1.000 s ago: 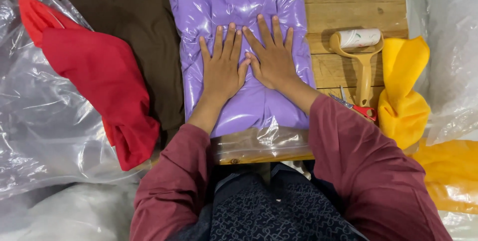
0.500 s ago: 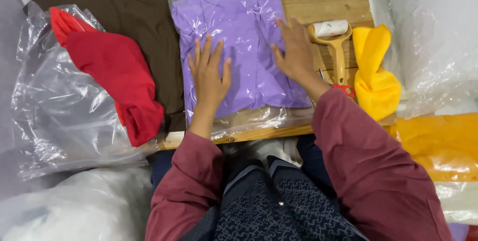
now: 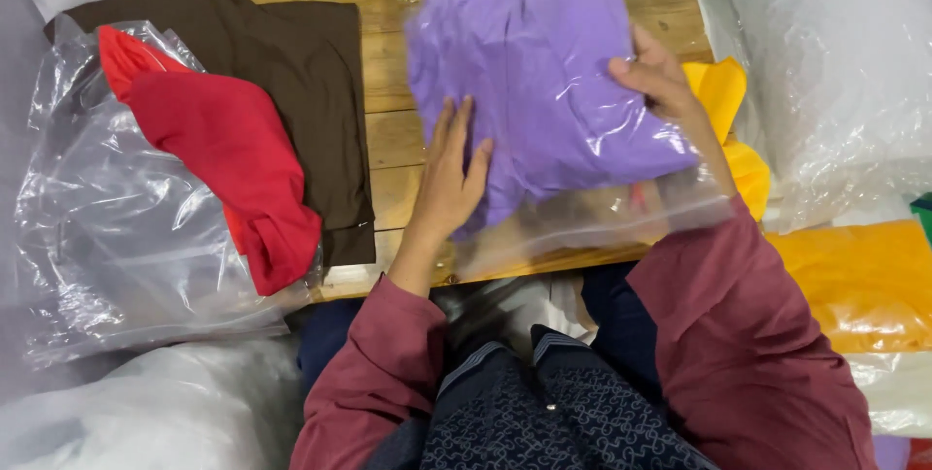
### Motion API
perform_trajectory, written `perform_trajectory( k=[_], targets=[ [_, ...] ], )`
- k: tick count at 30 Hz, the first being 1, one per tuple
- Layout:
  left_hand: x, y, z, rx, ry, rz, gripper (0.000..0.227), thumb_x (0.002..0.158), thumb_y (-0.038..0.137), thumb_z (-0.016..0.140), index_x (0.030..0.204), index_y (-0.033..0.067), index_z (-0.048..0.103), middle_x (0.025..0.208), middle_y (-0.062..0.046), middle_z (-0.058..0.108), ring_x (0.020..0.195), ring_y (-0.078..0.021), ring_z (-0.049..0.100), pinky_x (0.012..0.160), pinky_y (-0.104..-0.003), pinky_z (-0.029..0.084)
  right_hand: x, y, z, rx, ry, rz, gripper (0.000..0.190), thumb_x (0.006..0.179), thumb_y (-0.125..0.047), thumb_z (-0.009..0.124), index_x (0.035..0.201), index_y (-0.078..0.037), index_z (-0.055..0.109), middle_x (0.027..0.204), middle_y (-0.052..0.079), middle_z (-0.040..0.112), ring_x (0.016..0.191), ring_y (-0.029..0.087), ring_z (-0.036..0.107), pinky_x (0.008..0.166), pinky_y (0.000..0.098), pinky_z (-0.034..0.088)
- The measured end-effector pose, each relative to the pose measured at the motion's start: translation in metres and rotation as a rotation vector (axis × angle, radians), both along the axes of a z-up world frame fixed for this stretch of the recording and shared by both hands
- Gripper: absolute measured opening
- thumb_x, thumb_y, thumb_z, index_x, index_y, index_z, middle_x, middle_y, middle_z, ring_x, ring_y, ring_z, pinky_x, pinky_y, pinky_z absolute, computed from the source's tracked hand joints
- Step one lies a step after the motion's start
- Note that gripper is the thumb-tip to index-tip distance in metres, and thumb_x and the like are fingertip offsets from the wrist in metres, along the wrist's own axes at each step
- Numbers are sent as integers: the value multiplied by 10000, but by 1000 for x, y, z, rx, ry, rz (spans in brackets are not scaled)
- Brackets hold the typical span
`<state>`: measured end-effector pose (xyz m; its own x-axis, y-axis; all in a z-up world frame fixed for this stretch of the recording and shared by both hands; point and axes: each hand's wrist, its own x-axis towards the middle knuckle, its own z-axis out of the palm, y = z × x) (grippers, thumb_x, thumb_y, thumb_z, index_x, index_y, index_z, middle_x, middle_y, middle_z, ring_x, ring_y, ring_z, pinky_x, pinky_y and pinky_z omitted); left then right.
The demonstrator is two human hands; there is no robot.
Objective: Stuffing a pillowcase with fiberfill, zipping it closed, cleaning the surface with a lint roller, and packaging it in a plastic bag.
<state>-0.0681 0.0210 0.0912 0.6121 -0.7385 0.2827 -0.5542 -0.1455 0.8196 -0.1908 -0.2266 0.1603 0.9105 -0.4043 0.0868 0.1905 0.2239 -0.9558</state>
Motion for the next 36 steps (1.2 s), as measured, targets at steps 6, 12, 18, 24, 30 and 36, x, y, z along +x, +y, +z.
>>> perform_trajectory(
  k=[6,12,18,24,30,36],
  targets=[
    [3,-21,-68,260,-343,-252,801,841,468,718,1533,144,478,1599,-228,364,1475,-453,368,1138,-679,340,15,77,47,-535,-97,150,866,862,-57,807,1601,7,361,744,59,644,670,90,619,672,239,559],
    [98,101,-34,846,-649,708,547,861,86,684,1408,78,652,1366,-180,641,1194,-427,616,884,-572,541,45,124,-2,-1039,-1,76,544,910,-176,770,1426,-114,611,973,127,760,1057,395,677,1109,748,195],
    [68,48,-19,130,-388,279,536,1098,259,526,1572,56,379,1632,-213,370,1508,-469,339,1245,-550,280,76,57,-66,-1590,343,-218,730,979,-684,559,1588,-320,387,1615,183,376,1505,505,198,1089,843,60],
    [35,-22,-58,299,-269,181,681,1057,476,558,1642,211,332,1715,-179,168,1525,-582,71,1125,-826,150,73,71,-93,-1438,668,22,780,924,-502,600,1636,-326,337,1707,224,144,1504,615,20,1055,891,36],
    [31,-31,-71,446,-274,226,570,1092,419,433,1625,228,371,1721,-154,165,1536,-545,62,1141,-801,86,76,64,-116,-1458,666,32,801,924,-576,540,1650,-353,286,1722,210,64,1510,590,-81,1051,877,-37],
    [35,-40,-92,600,-330,265,535,1104,299,320,1635,245,336,1728,-125,138,1549,-511,32,1146,-781,76,87,62,-132,-1468,673,26,809,928,-593,570,1647,-355,288,1720,221,109,1523,586,-32,1035,876,-92]
  ],
)
